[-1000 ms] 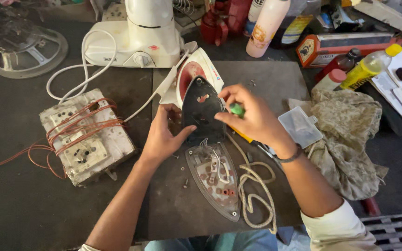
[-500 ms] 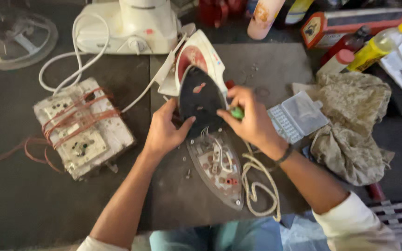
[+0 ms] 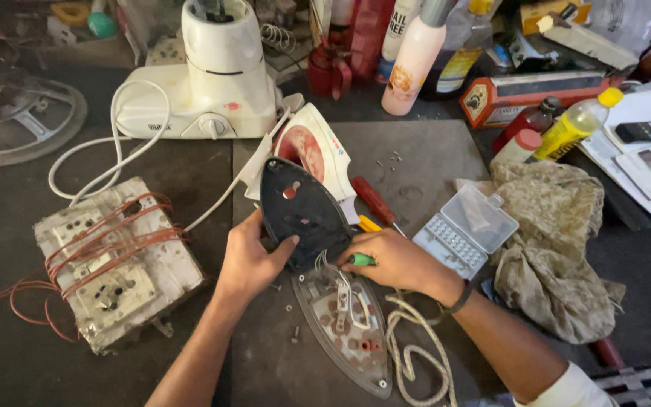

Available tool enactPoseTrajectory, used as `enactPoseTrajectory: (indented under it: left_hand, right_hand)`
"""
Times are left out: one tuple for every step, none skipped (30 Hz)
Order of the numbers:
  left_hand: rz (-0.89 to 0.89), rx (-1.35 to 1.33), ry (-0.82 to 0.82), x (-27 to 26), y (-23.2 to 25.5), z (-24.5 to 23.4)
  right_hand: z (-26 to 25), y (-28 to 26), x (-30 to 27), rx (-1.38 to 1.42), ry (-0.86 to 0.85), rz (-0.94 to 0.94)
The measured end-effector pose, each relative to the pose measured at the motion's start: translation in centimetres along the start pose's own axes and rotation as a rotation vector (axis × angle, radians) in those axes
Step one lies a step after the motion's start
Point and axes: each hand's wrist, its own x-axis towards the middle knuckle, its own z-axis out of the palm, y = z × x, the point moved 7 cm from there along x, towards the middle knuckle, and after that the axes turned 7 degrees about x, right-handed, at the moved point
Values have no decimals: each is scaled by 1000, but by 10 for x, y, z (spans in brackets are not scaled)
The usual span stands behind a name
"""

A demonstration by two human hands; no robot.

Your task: The person disassembles a clothes iron using a screwdriver, removes the base plate, and wipes the metal surface with a cloth. They then reassemble the iron by placing the plate back and tightening screws.

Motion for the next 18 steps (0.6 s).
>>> enactPoseTrajectory:
  left_hand:
    - [-14, 2, 1, 0, -1, -1]
    - [-28, 4, 1, 0, -2, -1]
    - [-43, 5, 3, 0, -3, -1]
    - [-32, -7, 5, 0, -2, -1]
    - [-22, -17, 5, 0, -2, -1]
    - [-12, -27, 5, 1, -1, -2]
    - [-29, -26, 4, 0, -2, -2]
    - [-46, -24, 3, 1, -3, -2]
    - [-68, -22, -3, 0, -3, -1]
    - [-52, 22, 1, -1, -1, -1]
    - [-36, 68, 12, 0, 1, -2]
    - [-20, 114, 23, 0, 3, -3]
    - [-43, 130, 23, 0, 2, -4]
    - [-66, 145, 22, 0, 2, -3]
    - [-90, 160, 19, -2, 2, -1]
    - [-42, 143, 69, -4, 7, -4]
    - [6, 126, 118, -7, 13, -6]
    - [54, 108, 167, -11, 19, -8]
  right_hand:
    - [0, -1, 0, 5, 7, -13]
    - [-1, -1, 1, 10, 15, -27]
    - [-3, -2, 1, 14, 20, -40]
    - [-4, -1, 1, 23, 22, -30]
    - [-4, -2, 2, 34, 25, -20]
    - [-5, -2, 2, 45, 28, -10]
    - [-4, -2, 2, 48, 27, -1]
    - [-5, -3, 3, 51, 26, 8]
    - [-5, -3, 2, 59, 24, 22]
    - [-5, -4, 0, 72, 35, 41]
    - [-6, -4, 1, 84, 40, 55]
    - [-7, -5, 2, 95, 46, 69]
    - [-5, -6, 4, 95, 44, 87]
    - [-5, -6, 4, 96, 41, 105]
    - [-3, -6, 4, 98, 39, 126]
    - [-2, -3, 6, 87, 33, 165]
    - [-1, 0, 7, 75, 26, 204]
    - [1, 3, 7, 63, 18, 244]
